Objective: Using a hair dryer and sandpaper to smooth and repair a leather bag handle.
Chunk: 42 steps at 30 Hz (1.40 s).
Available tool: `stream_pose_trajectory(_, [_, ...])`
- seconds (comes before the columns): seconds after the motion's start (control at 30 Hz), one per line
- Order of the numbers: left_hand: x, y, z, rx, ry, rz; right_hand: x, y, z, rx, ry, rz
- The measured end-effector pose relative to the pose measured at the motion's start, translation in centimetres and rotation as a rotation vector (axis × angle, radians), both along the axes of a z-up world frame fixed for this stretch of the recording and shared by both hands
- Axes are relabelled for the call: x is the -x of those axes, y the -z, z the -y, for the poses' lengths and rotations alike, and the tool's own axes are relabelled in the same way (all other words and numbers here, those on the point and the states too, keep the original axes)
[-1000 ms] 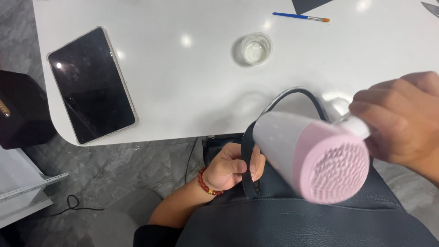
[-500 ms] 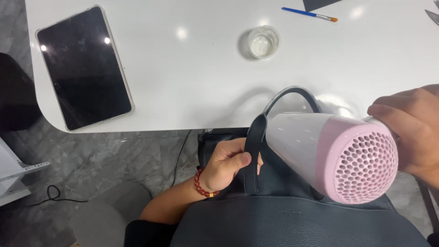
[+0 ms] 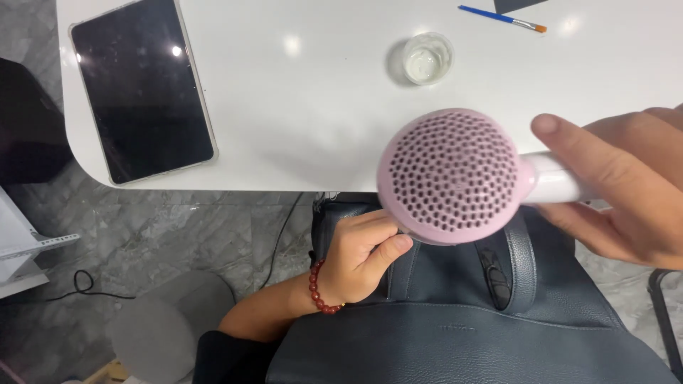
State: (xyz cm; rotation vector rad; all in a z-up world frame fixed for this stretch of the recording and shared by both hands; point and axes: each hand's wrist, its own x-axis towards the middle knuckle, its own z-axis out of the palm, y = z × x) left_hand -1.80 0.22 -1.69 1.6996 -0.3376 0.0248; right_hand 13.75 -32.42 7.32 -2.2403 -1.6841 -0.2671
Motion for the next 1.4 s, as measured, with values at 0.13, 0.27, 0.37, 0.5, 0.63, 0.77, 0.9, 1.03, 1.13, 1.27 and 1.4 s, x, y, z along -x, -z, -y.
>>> stream_pose_trajectory(0.13, [0.0, -0.8, 0.3, -0.017, -0.015, 0.011, 0.9, -3.6, -6.5, 0.066, 0.187, 0.099])
stream_pose_trajectory(0.27, [0.5, 0.1, 0.0, -0.11, -0.047, 0.08, 1.2, -2.8, -6.3, 0.171, 0.046, -0.036])
stream_pose_trajectory(0.37, [0.6, -0.6, 0.2, -0.073, -0.025, 0.042, 1.1, -3.1, -6.6, 0.192, 0.077, 0.005])
stream_pose_trajectory(0.5, [0.2, 0.3, 0.0, -0.106, -0.025, 0.036, 0.8, -3.7, -7.2, 0.182, 0.078, 0.141])
stream_pose_trajectory(0.63, [0.0, -0.3, 0.3, -0.116, -0.035, 0.012, -0.2, -4.5, -8.3, 0.073, 0.183, 0.201])
stream_pose_trajectory(0.77, [-0.1, -0.1, 0.1, -0.197, -0.053, 0.076, 0.5, -4.7, -8.0, 0.227, 0.021, 0.337])
stream_pose_trajectory(0.9, [0.2, -1.1, 0.3, -0.183, -0.071, 0.132, 0.5, -2.9, -6.9, 0.107, 0.104, 0.162])
stream_pose_trajectory(1.03, [-0.9, -3.1, 0.2, -0.071, -0.065, 0.194, 0.9, -3.5, -6.9, 0.106, -0.049, 0.185])
stream_pose_trajectory(1.13, [0.1, -1.0, 0.1, -0.198, -0.07, 0.143, -0.1, -2.6, -6.1, 0.107, 0.183, 0.12])
stream_pose_trajectory(1.27, [0.1, -1.3, 0.0, -0.221, -0.1, 0.197, 0.0, -4.2, -7.3, 0.199, -0.005, 0.179])
stream_pose_trajectory(1.4, [0.2, -0.9, 0.3, -0.222, -0.088, 0.201, -0.6, -3.0, -7.1, 0.197, 0.103, 0.149])
